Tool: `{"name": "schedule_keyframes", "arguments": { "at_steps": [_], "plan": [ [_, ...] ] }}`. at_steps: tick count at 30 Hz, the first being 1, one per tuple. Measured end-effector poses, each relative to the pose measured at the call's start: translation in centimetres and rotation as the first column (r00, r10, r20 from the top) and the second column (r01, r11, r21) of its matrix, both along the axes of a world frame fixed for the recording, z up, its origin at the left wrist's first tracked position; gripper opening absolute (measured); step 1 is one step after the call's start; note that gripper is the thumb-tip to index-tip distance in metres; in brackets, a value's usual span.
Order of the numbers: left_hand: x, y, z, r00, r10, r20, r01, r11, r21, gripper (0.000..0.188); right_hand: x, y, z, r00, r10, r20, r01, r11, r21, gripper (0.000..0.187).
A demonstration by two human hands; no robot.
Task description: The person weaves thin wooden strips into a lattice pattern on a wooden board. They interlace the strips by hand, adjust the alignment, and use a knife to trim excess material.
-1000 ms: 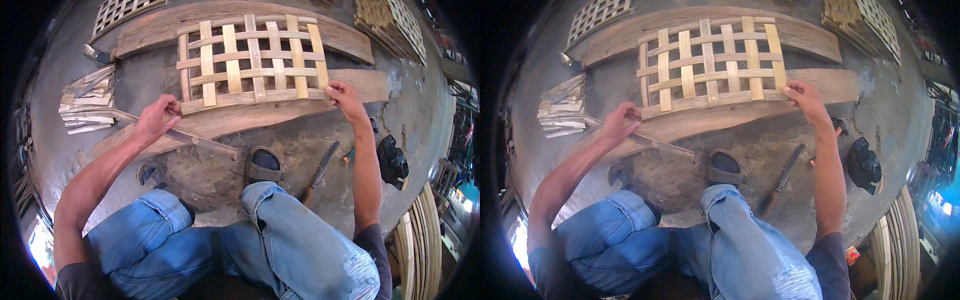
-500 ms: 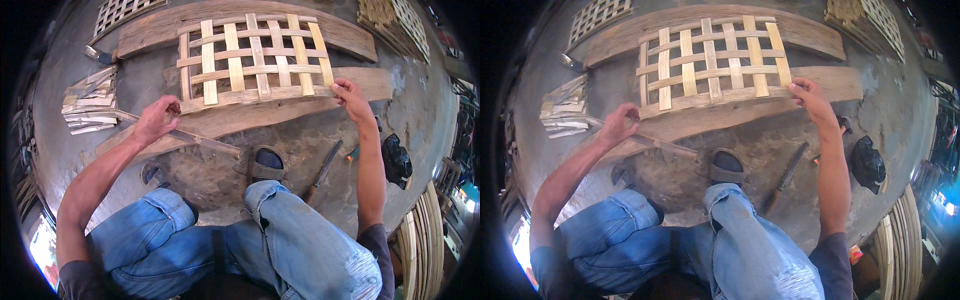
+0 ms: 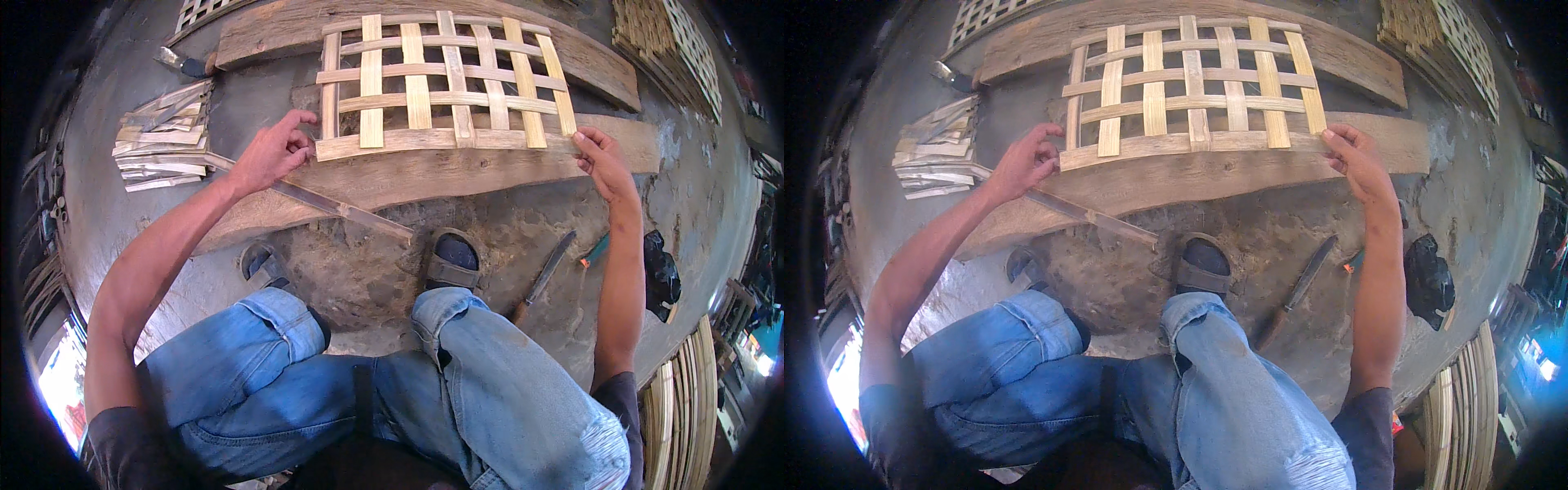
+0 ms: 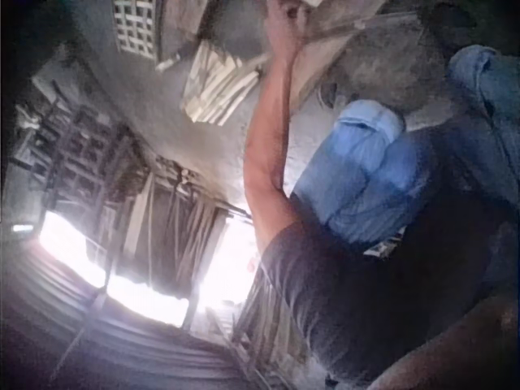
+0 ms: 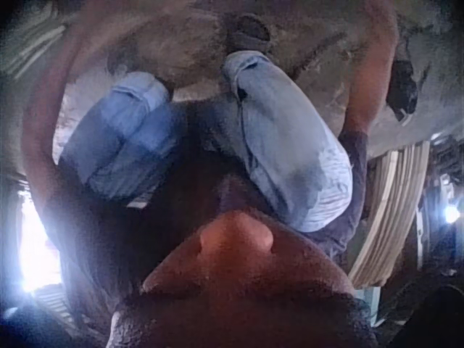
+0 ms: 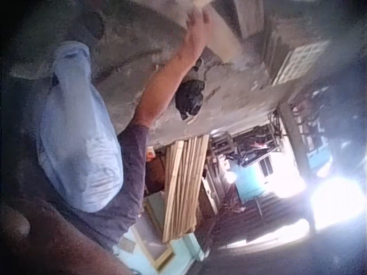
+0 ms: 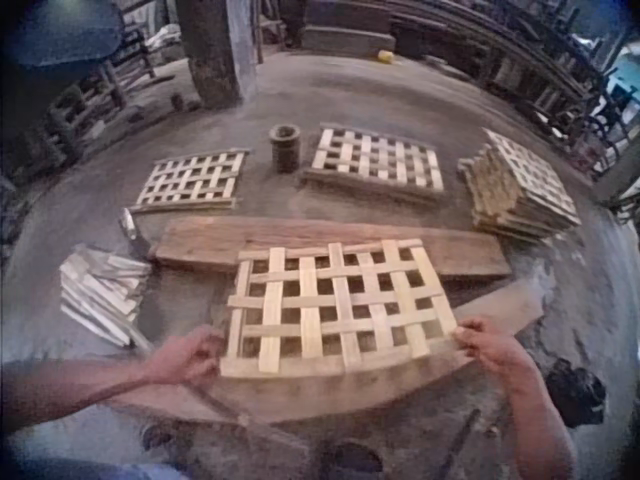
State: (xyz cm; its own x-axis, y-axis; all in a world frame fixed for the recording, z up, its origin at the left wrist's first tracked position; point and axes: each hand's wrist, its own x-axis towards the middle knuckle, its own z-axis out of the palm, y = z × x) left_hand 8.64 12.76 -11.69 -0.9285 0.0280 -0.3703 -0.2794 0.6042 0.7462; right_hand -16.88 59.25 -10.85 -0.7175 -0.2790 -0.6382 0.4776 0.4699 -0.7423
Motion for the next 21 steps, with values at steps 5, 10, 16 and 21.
{"name": "schedule_keyframes", "arguments": {
  "at_steps": [5,10,16,21],
  "plan": [
    [-0.1,-0.4,0.1,0.991,-0.046,0.123,0.041,0.998,0.043,0.034,-0.1,0.2,0.0,1.000,-0.011,0.011,0.011,0.998,-0.059,0.021],
    [-0.2,-0.3,0.4,0.995,-0.022,0.100,0.019,0.999,0.036,0.028,-0.1,0.2,0.4,1.000,-0.009,0.017,0.010,0.998,-0.064,0.020],
    [1.0,-0.3,0.3,0.975,-0.064,-0.214,0.019,0.978,-0.206,0.015,-0.3,0.4,0.3,1.000,0.019,0.016,-0.018,0.998,-0.052,0.022],
    [2.2,-1.2,0.2,0.838,-0.454,-0.302,0.310,0.853,-0.420,0.016,0.0,-0.3,0.6,0.999,0.025,0.032,-0.023,0.998,-0.061,0.018]
  ]
}}
